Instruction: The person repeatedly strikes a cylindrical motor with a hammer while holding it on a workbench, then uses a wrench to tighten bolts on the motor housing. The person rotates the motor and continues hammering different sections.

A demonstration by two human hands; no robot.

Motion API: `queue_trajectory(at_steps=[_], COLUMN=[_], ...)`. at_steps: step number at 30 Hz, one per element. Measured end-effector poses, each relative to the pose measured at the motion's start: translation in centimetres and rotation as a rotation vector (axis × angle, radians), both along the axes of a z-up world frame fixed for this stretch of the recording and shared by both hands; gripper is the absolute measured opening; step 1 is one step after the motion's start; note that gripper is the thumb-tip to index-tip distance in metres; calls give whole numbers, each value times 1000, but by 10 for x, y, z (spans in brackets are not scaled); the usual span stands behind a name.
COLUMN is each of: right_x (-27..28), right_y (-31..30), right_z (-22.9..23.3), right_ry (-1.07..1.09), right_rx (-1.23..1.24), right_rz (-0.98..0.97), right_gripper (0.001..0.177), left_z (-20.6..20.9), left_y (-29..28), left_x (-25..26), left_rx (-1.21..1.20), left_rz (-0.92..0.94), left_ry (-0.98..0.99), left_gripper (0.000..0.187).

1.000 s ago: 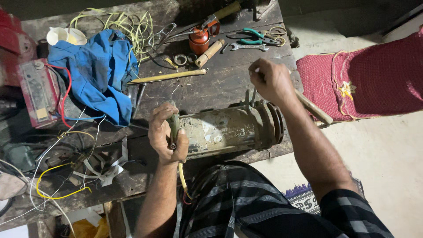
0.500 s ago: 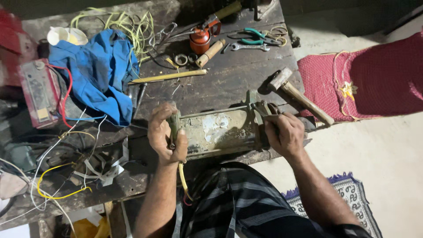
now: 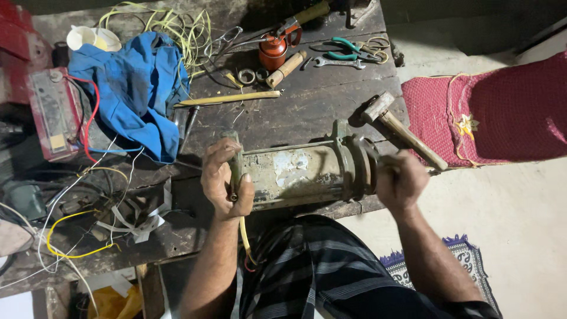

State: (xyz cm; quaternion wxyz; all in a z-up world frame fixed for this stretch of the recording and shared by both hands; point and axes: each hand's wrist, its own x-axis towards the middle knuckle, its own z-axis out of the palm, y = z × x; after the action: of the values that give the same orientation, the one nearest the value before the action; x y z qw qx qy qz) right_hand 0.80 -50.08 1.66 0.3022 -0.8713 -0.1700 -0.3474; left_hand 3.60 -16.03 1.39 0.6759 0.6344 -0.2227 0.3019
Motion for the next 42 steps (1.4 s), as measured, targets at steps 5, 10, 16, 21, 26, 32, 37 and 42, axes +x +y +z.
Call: queue_trajectory(at_steps=[5, 10, 16, 21, 26, 32, 37, 42], right_x=[24, 72, 112, 94, 21, -3, 9, 39], right_y=[-2, 2, 13, 21, 24, 18, -14, -59], right_z=[14, 11, 2, 4, 5, -20, -33, -52], right_ry=[216, 413, 475, 445, 111, 70, 47, 554], right_rx=[80, 95, 65, -48, -129, -19, 596, 647], right_rz=[65, 89, 92, 53, 97, -59, -133, -221], right_gripper=[14, 16, 15, 6, 10, 12, 16, 27], left_z=[2, 2, -5, -8, -5, -4, 3, 17], left_y=[1, 1, 0, 2, 4, 1, 8, 30], left_x=[3, 2, 5, 4, 4, 3, 1, 8], left_rx=[-3, 14, -27, -28, -39, -52, -93, -227], left_rz=[-6, 5, -17, -5, -10, -28, -60, 53], left_ry=[-16, -23, -30, -36, -26, 6, 19, -51], left_gripper=[52, 53, 53, 54, 53, 57, 57, 37])
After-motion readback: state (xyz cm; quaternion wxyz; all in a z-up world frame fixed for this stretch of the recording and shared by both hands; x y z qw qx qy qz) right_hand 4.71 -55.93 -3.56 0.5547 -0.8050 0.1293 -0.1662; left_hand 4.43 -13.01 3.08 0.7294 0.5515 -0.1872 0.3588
